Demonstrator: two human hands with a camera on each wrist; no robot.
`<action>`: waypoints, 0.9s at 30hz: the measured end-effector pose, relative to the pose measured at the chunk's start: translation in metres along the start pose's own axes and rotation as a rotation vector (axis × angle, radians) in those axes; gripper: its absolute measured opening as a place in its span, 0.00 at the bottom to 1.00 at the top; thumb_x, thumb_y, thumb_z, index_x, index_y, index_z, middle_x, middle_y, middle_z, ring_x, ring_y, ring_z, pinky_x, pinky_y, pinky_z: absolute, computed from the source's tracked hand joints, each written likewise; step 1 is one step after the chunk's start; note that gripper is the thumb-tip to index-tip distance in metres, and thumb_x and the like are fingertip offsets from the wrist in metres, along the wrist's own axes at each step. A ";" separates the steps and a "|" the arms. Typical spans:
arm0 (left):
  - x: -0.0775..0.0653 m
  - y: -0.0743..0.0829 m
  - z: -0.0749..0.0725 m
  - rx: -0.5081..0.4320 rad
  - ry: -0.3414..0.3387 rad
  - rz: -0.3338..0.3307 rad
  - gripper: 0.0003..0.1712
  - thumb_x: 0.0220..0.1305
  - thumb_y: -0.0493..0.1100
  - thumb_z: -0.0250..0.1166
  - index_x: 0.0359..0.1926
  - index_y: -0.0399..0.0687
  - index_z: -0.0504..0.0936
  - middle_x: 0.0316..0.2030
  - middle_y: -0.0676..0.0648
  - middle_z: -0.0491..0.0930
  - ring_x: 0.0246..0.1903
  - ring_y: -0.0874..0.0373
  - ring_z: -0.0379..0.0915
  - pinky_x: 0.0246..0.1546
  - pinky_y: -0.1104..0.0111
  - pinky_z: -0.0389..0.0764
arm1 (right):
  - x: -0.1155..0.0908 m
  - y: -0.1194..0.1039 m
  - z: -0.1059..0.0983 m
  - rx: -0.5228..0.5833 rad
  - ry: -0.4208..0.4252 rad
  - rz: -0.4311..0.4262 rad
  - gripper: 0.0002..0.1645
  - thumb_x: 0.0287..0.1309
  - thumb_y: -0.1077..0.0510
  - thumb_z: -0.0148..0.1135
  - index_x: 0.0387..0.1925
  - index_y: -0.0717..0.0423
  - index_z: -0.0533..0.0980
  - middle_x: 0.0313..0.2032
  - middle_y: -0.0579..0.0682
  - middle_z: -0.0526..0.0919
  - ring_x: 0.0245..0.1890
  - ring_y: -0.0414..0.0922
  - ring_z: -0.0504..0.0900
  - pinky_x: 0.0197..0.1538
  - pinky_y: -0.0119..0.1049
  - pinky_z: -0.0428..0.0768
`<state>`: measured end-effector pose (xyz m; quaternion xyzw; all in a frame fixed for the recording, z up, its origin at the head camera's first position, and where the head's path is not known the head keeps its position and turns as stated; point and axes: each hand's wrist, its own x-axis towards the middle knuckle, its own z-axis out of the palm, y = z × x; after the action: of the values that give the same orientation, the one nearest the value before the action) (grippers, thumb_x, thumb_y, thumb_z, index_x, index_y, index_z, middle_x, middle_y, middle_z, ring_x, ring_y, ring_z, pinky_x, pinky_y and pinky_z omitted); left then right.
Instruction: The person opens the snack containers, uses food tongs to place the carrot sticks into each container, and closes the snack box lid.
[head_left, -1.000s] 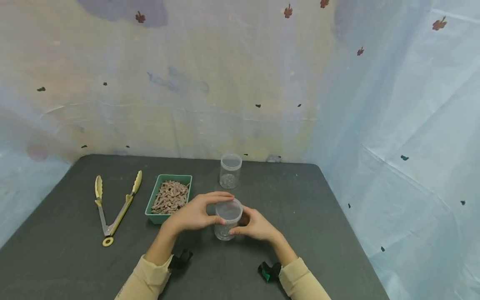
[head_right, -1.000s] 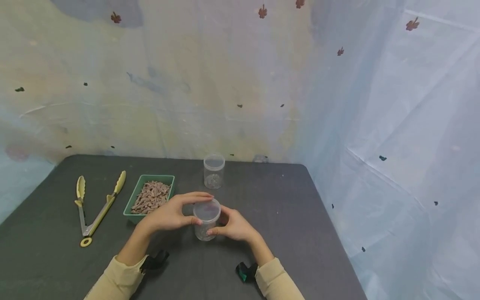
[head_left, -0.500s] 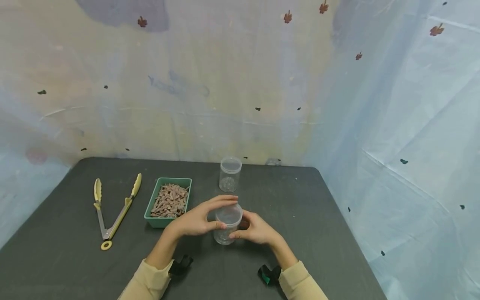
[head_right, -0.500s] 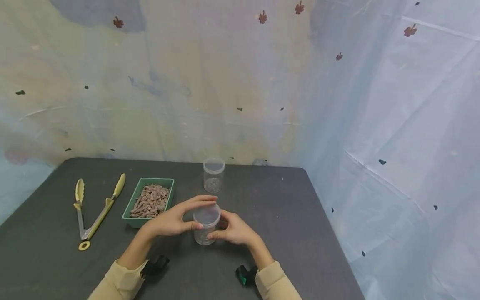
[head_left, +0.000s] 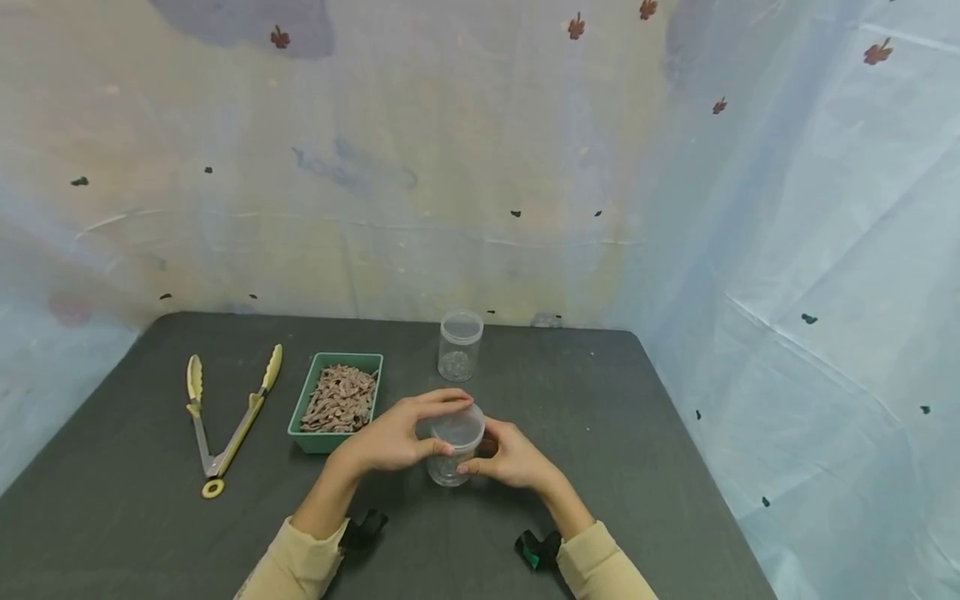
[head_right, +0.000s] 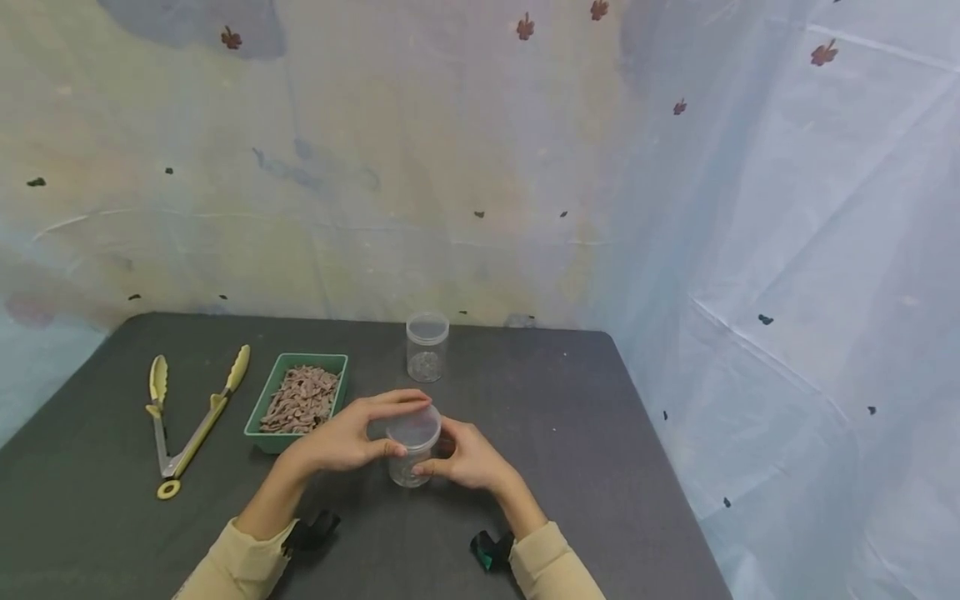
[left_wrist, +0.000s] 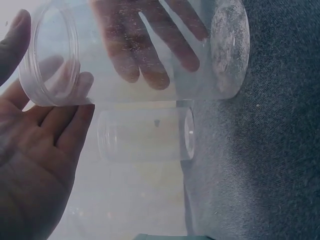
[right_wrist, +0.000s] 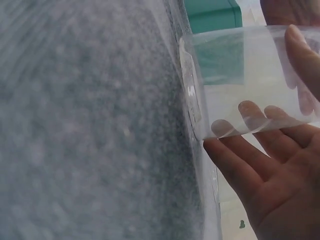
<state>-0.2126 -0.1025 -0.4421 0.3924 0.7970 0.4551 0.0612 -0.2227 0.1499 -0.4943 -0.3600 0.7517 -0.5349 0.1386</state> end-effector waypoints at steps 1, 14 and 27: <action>0.000 0.001 0.000 0.009 0.002 -0.004 0.39 0.66 0.46 0.73 0.75 0.42 0.71 0.76 0.44 0.65 0.74 0.44 0.62 0.64 0.50 0.74 | 0.000 0.000 0.000 -0.002 0.002 0.001 0.42 0.59 0.65 0.76 0.72 0.62 0.68 0.63 0.60 0.80 0.61 0.50 0.83 0.59 0.38 0.82; -0.001 0.003 -0.004 0.085 0.054 -0.056 0.43 0.57 0.52 0.80 0.72 0.47 0.76 0.72 0.47 0.72 0.71 0.45 0.67 0.62 0.49 0.77 | -0.001 0.002 0.000 -0.007 -0.005 -0.011 0.40 0.58 0.65 0.77 0.70 0.63 0.70 0.62 0.60 0.80 0.60 0.50 0.83 0.57 0.41 0.83; -0.009 -0.001 -0.019 -0.023 0.030 -0.071 0.34 0.68 0.46 0.73 0.72 0.51 0.75 0.69 0.47 0.74 0.67 0.46 0.72 0.62 0.46 0.75 | -0.001 0.001 -0.003 -0.008 -0.019 -0.005 0.45 0.59 0.65 0.76 0.74 0.67 0.65 0.66 0.64 0.77 0.62 0.53 0.81 0.61 0.37 0.80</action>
<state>-0.2155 -0.1220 -0.4340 0.3560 0.8060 0.4677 0.0699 -0.2240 0.1528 -0.4944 -0.3675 0.7516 -0.5289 0.1426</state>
